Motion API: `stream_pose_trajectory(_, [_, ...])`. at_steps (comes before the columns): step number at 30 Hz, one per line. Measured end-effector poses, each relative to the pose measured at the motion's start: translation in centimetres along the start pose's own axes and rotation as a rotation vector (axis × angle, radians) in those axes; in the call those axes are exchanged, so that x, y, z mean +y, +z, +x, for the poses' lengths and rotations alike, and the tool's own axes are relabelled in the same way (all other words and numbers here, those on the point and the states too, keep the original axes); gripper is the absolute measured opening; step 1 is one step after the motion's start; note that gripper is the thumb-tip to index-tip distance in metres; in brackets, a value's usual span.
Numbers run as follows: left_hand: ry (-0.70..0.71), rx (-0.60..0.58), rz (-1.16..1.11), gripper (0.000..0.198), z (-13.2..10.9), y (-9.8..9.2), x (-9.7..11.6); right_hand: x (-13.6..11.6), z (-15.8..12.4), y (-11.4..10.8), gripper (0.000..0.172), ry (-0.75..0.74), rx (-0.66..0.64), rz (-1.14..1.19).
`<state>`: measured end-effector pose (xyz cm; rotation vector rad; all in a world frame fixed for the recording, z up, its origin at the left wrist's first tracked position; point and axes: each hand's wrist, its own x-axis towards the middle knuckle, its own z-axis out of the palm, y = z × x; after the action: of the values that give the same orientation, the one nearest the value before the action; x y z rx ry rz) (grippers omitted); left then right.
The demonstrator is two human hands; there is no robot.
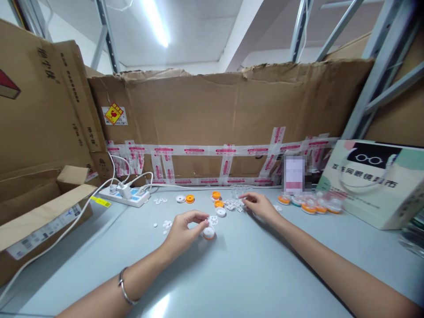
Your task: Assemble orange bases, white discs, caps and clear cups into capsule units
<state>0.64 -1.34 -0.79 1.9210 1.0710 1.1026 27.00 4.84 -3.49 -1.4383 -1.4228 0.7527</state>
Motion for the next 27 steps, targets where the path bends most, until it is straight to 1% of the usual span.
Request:
stream_pose_trajectory(6, [-0.024,0.006,-0.004,0.015,0.0,0.0,0.1,-2.2,-1.5,0.9,0.013,0.065,-0.105,0.262])
stream_pose_trajectory(10, [-0.034,0.004,-0.01,0.016,0.1,0.1,0.1,-2.6,-2.0,1.4,0.022,0.122,-0.188,0.391])
stream_pose_trajectory(14, [-0.043,-0.005,-0.022,0.016,0.1,0.1,0.1,-3.5,-2.8,2.1,0.026,0.162,-0.186,0.579])
stream_pose_trajectory(17, [-0.037,-0.013,-0.033,0.016,0.1,0.2,-0.1,-4.6,-4.1,3.1,0.025,0.089,-0.188,0.627])
stream_pose_trajectory(22, [-0.013,0.003,-0.055,0.019,0.1,0.3,-0.3,-6.0,-6.5,5.3,0.023,-0.081,-0.227,0.567])
stream_pose_trajectory(27, [0.026,0.017,-0.075,0.021,0.0,0.3,-0.1,-5.9,-7.3,6.0,0.021,-0.126,-0.239,0.552])
